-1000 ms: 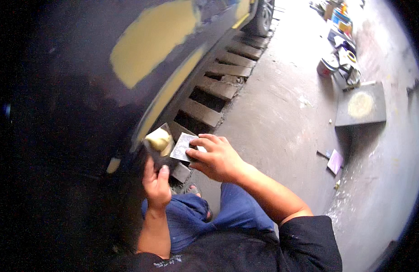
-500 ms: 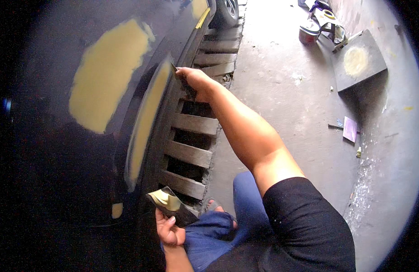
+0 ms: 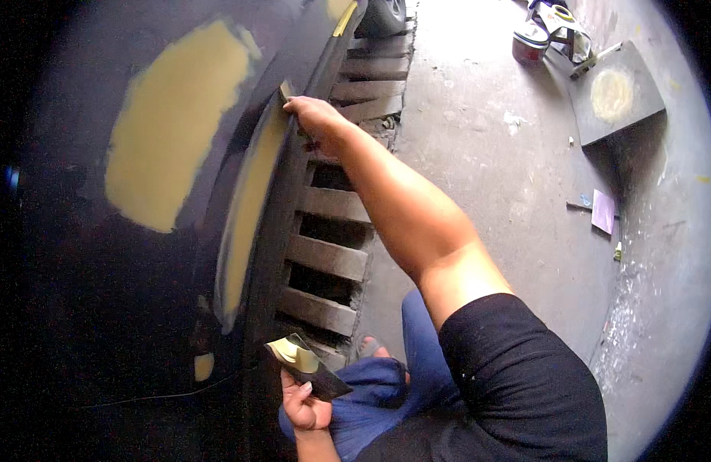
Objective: The person mixes a beige filler in a container, then uses a putty knife to apply the filler to a damaged area on the side of a dark car. The person spreads the filler over the panel and smooths it with the knife.
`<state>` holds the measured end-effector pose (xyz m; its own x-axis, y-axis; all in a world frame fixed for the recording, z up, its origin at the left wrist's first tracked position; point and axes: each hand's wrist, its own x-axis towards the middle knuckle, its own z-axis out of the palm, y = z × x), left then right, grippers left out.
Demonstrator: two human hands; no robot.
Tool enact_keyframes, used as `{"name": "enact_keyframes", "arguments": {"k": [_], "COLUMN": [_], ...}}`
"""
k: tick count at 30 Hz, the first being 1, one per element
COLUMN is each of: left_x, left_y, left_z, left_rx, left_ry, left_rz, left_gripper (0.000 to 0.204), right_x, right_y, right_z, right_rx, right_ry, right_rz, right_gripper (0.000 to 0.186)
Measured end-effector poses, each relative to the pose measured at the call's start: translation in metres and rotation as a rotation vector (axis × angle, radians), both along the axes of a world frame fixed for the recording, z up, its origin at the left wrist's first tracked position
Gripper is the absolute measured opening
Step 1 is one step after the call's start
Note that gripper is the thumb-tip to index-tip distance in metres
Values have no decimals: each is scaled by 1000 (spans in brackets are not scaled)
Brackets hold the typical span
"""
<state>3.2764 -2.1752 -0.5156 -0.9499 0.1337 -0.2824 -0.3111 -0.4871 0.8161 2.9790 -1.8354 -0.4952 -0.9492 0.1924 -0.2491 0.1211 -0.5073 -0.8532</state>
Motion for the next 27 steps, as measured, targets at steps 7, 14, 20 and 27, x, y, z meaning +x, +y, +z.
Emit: {"name": "enact_keyframes", "arguments": {"k": [7, 14, 20, 27], "left_x": [0, 3, 5, 8], "left_y": [-6, -12, -20, -27], "left_z": [-2, -1, 4, 0], "left_rx": [60, 91, 120, 115], "left_ry": [33, 82, 110, 136], "left_rz": [22, 55, 73, 139], "left_gripper": [70, 68, 66, 63], "right_x": [36, 65, 80, 104], "right_y": [-37, -78, -114, -163], "right_z": [-2, -8, -26, -44], "right_rx": [52, 93, 208, 256], "right_ry": [116, 191, 292, 320], "right_rz": [37, 10, -13, -62], "right_gripper": [56, 55, 51, 57]}}
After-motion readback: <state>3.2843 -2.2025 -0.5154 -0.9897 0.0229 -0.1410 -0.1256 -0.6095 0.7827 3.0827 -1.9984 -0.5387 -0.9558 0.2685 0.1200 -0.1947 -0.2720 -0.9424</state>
